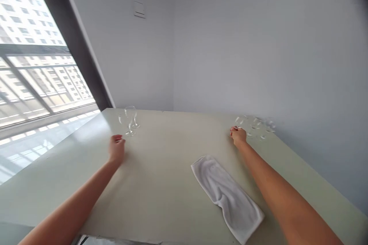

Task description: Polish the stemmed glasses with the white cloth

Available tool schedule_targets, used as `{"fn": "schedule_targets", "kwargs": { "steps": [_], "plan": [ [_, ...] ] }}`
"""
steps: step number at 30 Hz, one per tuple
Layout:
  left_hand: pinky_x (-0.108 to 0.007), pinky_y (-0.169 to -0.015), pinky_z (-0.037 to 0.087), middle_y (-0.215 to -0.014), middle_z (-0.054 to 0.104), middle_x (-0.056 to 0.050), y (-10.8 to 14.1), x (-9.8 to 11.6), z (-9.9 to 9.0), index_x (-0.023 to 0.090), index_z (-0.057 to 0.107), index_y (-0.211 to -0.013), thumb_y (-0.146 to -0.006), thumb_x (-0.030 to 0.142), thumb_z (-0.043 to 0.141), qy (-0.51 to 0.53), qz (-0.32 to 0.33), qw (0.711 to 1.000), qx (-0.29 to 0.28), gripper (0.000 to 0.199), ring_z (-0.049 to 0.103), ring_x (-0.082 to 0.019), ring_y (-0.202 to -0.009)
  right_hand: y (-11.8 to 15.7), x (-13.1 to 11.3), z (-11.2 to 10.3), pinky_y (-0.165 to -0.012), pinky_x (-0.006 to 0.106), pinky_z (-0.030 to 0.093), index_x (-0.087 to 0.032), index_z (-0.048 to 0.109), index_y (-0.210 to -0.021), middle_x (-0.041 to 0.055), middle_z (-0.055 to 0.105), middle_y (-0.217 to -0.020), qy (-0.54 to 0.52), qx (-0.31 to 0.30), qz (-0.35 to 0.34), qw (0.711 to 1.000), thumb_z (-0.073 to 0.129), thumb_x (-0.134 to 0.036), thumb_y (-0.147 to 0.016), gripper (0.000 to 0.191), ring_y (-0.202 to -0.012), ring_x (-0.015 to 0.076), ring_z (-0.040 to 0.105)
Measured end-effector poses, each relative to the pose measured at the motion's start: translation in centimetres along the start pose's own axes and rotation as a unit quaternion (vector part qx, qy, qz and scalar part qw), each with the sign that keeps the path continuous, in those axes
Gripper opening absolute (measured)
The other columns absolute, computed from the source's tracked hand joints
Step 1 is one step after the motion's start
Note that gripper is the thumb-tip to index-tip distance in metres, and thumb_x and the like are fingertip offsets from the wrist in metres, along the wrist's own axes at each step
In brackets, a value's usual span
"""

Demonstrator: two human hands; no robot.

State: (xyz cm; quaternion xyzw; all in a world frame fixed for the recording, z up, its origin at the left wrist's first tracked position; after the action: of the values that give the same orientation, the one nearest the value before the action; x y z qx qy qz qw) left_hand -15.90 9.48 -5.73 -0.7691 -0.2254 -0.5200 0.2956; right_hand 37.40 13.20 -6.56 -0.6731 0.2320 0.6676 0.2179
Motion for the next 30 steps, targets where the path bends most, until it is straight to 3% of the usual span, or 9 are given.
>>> {"fn": "schedule_targets", "kwargs": {
  "steps": [4,8,11,13,15,17,19,25,30],
  "plan": [
    [-0.024,-0.053,0.043,-0.067,0.055,0.001,4.5,2.1,2.2,0.019,0.061,-0.077,-0.059,0.025,0.058,0.038,0.007,0.988,-0.152,0.019,0.053,-0.012,-0.059,6.0,-1.1,5.0,-0.033,0.016,0.028,-0.015,0.055,-0.076,0.0013,0.060,-0.064,-0.020,-0.115,-0.003,0.993,0.061,-0.024,-0.062,0.017,-0.041,0.0051,0.041],
    [-0.026,-0.060,0.043,-0.084,0.061,-0.004,10.6,5.9,4.6,0.023,0.066,-0.089,-0.067,0.038,0.059,0.067,0.039,0.935,-0.347,0.027,0.053,-0.014,-0.068,15.3,-2.4,10.3,-0.034,0.018,0.029,-0.017,0.056,-0.103,0.0009,0.063,-0.069,-0.024,-0.314,-0.006,0.949,0.062,-0.031,-0.065,0.041,-0.042,0.0070,0.043],
    [-0.027,-0.061,0.043,-0.092,0.060,-0.005,14.2,8.1,5.2,0.026,0.067,-0.089,-0.066,0.041,0.062,0.077,0.069,0.916,-0.387,0.028,0.052,-0.014,-0.068,21.1,-3.1,12.9,-0.035,0.018,0.027,-0.025,0.046,-0.121,-0.0070,0.054,-0.053,-0.004,-0.452,-0.018,0.892,0.056,-0.029,-0.072,0.050,-0.040,0.0083,0.041],
    [-0.028,-0.059,0.043,-0.086,0.061,-0.005,15.4,8.3,5.2,0.025,0.067,-0.087,-0.068,0.042,0.061,0.103,0.040,0.904,-0.413,0.026,0.052,-0.013,-0.061,23.3,-3.4,13.7,-0.036,0.019,0.029,-0.032,0.043,-0.124,-0.0087,0.050,-0.048,0.014,-0.484,-0.025,0.875,0.052,-0.026,-0.074,0.051,-0.040,0.0097,0.043],
    [-0.030,-0.059,0.043,-0.075,0.061,-0.004,15.1,7.6,5.1,0.023,0.065,-0.086,-0.069,0.044,0.059,0.130,0.003,0.890,-0.437,0.027,0.053,-0.013,-0.055,24.0,-3.7,13.8,-0.038,0.021,0.034,-0.036,0.042,-0.124,-0.0067,0.057,-0.059,0.026,-0.497,-0.026,0.867,0.052,-0.025,-0.074,0.053,-0.046,0.0117,0.050],
    [-0.030,-0.061,0.043,-0.073,0.063,-0.004,13.1,6.3,4.6,0.021,0.064,-0.085,-0.069,0.045,0.060,0.141,-0.003,0.899,-0.415,0.030,0.056,-0.015,-0.059,23.8,-4.1,13.2,-0.043,0.025,0.041,-0.037,0.043,-0.123,-0.0025,0.063,-0.087,0.030,-0.505,-0.024,0.862,0.055,-0.024,-0.072,0.054,-0.056,0.0137,0.057],
    [-0.029,-0.064,0.042,-0.079,0.066,-0.005,9.9,4.6,3.6,0.019,0.064,-0.082,-0.066,0.046,0.062,0.127,0.007,0.933,-0.337,0.032,0.058,-0.017,-0.069,22.9,-4.6,12.0,-0.048,0.027,0.045,-0.032,0.047,-0.119,0.0018,0.060,-0.104,0.032,-0.494,-0.022,0.868,0.058,-0.023,-0.070,0.051,-0.062,0.0146,0.060],
    [-0.028,-0.063,0.039,-0.074,0.067,-0.004,0.8,0.3,-0.1,0.019,0.062,-0.081,-0.060,0.048,0.063,0.071,-0.005,0.980,-0.186,0.036,0.056,-0.017,-0.069,17.7,-4.7,6.0,-0.048,0.024,0.043,-0.018,0.053,-0.104,0.0047,0.064,-0.082,0.043,-0.382,0.000,0.923,0.058,-0.027,-0.070,0.035,-0.058,0.0122,0.056],
    [-0.028,-0.063,0.039,-0.073,0.067,-0.003,-1.6,-1.6,-1.3,0.019,0.062,-0.081,-0.057,0.047,0.065,0.052,-0.006,0.990,-0.131,0.037,0.055,-0.016,-0.068,13.0,-2.4,0.5,-0.047,0.023,0.042,-0.018,0.054,-0.100,0.0038,0.064,-0.077,0.029,-0.266,0.034,0.963,0.064,-0.030,-0.065,0.038,-0.055,0.0114,0.054]
  ]
}}
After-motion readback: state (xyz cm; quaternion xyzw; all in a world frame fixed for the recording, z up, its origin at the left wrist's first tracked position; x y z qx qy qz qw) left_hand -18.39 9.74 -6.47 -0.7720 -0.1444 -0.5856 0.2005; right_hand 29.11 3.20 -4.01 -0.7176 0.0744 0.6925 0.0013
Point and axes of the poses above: each hand's wrist, its own y-axis away from the middle knuckle, its own z-axis out of the palm, x = y × z, the point moved 2 cm from there along -y, towards the middle knuckle
